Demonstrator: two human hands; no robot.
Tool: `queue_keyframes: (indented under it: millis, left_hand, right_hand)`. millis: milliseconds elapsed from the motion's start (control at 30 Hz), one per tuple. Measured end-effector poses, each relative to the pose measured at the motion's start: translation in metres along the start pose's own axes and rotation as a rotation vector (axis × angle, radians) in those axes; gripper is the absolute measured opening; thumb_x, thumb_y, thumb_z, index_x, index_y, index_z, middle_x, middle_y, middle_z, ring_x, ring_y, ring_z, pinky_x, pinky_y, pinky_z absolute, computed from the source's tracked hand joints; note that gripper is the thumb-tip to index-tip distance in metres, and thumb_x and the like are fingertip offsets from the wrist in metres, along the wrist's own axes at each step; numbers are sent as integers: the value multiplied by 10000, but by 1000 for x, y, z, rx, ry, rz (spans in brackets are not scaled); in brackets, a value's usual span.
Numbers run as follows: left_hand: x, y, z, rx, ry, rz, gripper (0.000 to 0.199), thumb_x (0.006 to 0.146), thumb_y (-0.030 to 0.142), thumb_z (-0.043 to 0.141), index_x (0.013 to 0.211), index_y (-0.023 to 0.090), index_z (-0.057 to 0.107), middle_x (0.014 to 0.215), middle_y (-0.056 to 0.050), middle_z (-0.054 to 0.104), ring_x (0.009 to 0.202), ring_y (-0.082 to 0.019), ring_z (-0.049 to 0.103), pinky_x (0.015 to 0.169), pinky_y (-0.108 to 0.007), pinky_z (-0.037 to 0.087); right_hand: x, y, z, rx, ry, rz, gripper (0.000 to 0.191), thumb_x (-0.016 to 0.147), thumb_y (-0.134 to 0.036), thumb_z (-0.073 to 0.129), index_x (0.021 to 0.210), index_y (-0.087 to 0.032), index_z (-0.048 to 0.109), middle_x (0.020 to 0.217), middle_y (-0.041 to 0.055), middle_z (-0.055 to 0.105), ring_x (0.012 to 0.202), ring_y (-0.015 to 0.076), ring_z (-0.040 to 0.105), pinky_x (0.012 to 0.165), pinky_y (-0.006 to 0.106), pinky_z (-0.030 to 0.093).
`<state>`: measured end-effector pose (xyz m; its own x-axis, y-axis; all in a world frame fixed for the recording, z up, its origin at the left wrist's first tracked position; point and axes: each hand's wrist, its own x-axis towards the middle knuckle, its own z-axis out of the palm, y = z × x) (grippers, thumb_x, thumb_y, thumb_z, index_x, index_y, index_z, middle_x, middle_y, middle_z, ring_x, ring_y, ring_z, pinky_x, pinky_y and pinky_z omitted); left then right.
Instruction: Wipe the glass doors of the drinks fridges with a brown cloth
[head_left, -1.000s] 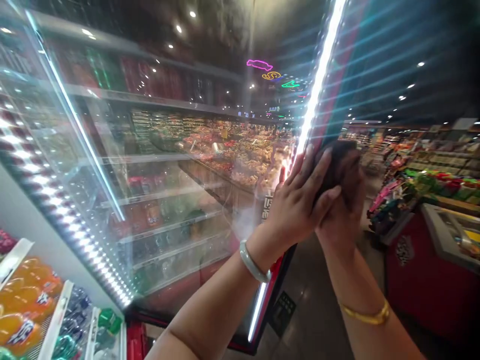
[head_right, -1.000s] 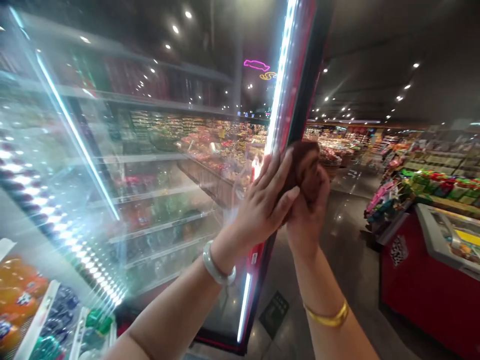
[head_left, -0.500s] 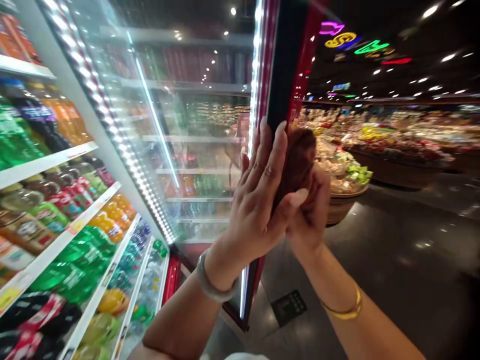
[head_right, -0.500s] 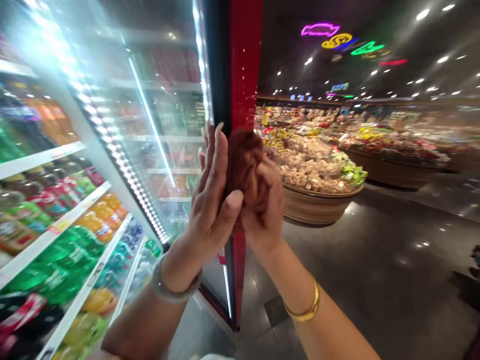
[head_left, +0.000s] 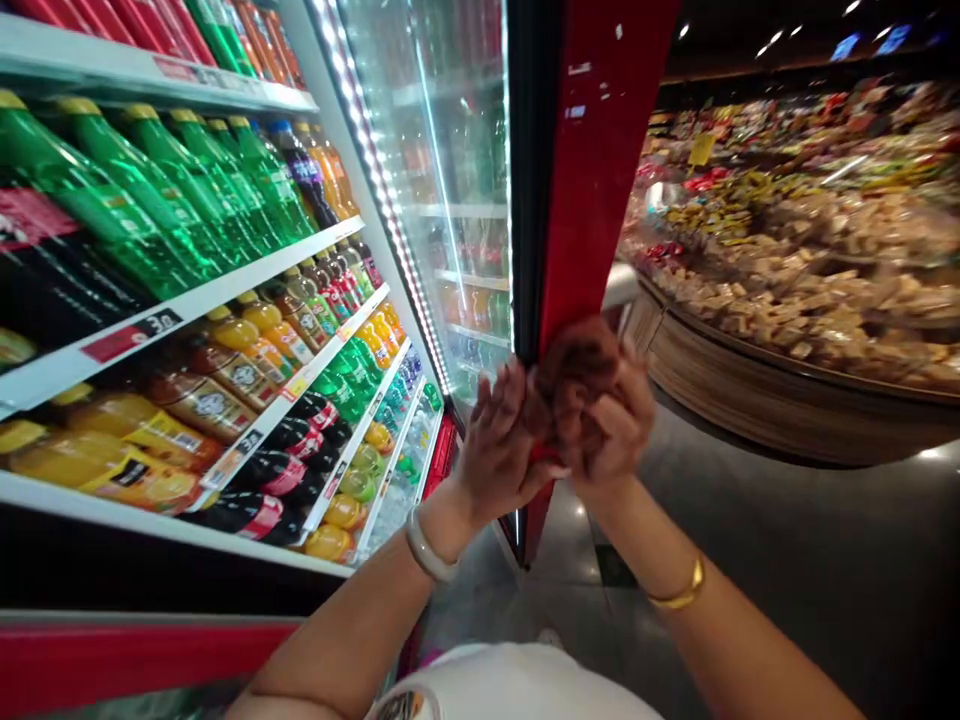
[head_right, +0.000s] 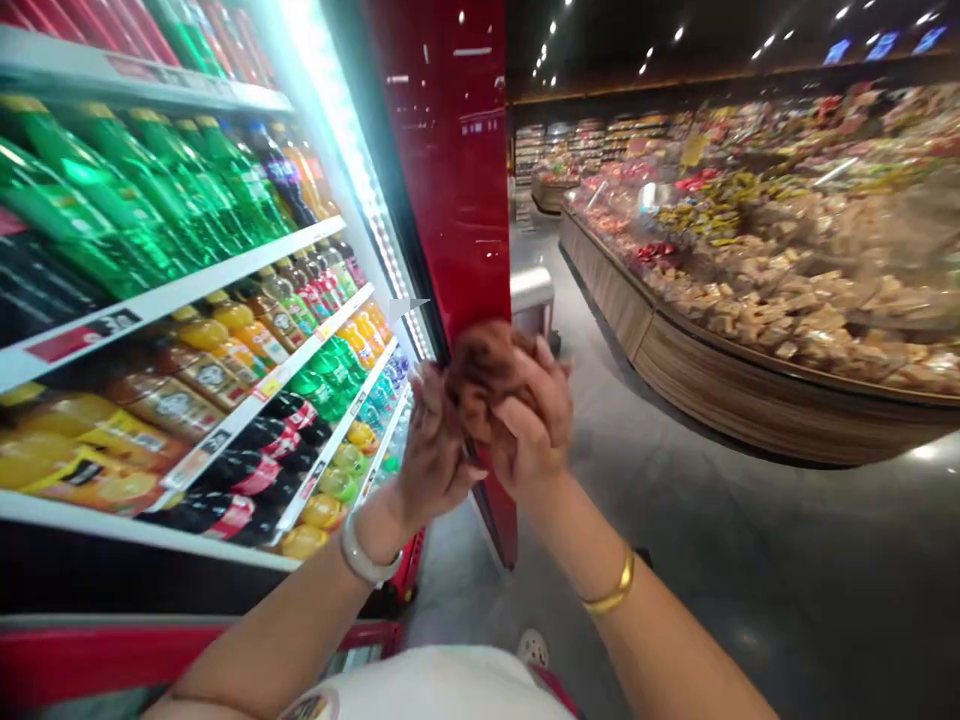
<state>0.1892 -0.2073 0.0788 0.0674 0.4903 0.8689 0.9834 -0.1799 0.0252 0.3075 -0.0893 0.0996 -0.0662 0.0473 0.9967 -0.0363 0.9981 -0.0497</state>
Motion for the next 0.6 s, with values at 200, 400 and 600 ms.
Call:
queue_keyframes:
  millis: [200,400,600]
  left_hand:
    - [-119,24,8,79,-90,-105,857,1060,613,288,1684,72,61,1716,-227,292,1658,-268,76,1353,-468,147]
    - [-156,40,-18,161,-73,-253,818,1070,580,292,1687,97,58,1674,-224,386,1624,-285,266,1331,-502,222]
    - [-157,43,-69,305,-115,-285,745,1085,519,260,1689,109,112,1640,-166,465,1610,-247,311,1335,-414,161]
  right_hand:
    - [-157,-53,-14,-42,-229,138,179,945,-258,640,1113,-295,592,1519,39,557,1518,272,476,1198,586,508]
    - [-189,-78,-2,80,-348,143,318,940,-223,646,1240,-316,602,1591,47,507,1539,281,442,1231,625,467]
    - [-200,-102,34,268,-474,87,341,1040,-331,486,1355,-350,614,1447,28,643,1569,188,388,1216,465,517]
